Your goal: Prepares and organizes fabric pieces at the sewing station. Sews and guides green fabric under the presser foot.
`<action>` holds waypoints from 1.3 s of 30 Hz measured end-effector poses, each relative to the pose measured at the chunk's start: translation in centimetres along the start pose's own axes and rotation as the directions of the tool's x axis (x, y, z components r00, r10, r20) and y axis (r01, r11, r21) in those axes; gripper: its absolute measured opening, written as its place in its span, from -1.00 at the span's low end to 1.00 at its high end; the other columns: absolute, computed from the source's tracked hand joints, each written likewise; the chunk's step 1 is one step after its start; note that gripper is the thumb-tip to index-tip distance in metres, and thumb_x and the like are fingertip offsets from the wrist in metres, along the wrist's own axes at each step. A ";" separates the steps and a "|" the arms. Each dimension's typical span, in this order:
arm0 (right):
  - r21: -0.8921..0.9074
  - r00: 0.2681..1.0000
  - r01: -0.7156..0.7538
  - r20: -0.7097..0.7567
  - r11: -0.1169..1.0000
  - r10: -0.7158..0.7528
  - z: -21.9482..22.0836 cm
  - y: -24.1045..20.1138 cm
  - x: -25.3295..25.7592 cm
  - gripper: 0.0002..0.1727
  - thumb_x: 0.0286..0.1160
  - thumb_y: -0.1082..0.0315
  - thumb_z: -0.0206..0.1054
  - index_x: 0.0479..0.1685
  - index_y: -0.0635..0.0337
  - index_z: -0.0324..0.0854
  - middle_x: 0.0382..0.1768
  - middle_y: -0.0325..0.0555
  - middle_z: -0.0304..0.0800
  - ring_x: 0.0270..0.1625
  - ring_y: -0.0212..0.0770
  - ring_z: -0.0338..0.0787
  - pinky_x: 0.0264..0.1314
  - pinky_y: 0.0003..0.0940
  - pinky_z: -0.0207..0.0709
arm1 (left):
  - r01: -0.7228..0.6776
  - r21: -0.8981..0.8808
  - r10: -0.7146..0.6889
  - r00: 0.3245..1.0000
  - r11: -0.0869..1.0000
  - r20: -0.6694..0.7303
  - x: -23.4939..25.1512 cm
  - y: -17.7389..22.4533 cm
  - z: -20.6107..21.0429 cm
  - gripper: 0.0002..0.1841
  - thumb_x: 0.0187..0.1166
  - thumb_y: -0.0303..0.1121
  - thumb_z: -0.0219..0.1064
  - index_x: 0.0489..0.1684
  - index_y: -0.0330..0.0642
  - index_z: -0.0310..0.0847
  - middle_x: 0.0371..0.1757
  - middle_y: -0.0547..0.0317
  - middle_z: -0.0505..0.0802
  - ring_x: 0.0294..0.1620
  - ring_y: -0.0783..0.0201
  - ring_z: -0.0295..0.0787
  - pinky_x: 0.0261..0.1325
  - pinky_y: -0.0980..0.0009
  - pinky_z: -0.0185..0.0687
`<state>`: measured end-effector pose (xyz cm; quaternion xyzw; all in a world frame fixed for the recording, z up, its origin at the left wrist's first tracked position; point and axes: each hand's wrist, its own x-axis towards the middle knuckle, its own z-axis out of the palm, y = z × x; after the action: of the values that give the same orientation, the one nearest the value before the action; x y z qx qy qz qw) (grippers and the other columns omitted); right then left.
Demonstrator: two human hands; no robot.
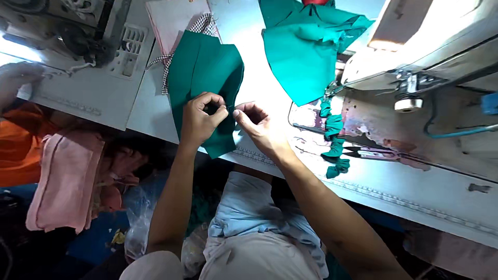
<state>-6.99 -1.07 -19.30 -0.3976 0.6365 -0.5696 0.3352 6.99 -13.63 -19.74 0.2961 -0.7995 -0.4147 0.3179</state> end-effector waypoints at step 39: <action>0.318 0.901 -0.302 -0.213 0.899 0.378 -6.6 -1.9 -10.6 -0.62 0.90 0.17 -0.09 0.17 0.18 0.60 -0.17 -0.17 0.84 -0.04 -0.33 0.87 0.12 -0.32 0.79 | 0.182 0.580 -0.202 0.979 0.794 -0.030 4.7 1.0 -2.6 -0.69 0.66 -0.17 0.29 0.07 -0.22 0.75 -0.09 -0.09 0.87 0.10 -0.15 0.77 0.29 -0.35 0.41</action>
<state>-7.74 11.30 -16.84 -0.1472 0.6502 -0.6333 0.3931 5.75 -17.86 -16.47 0.4514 -0.8586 -0.1866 0.1555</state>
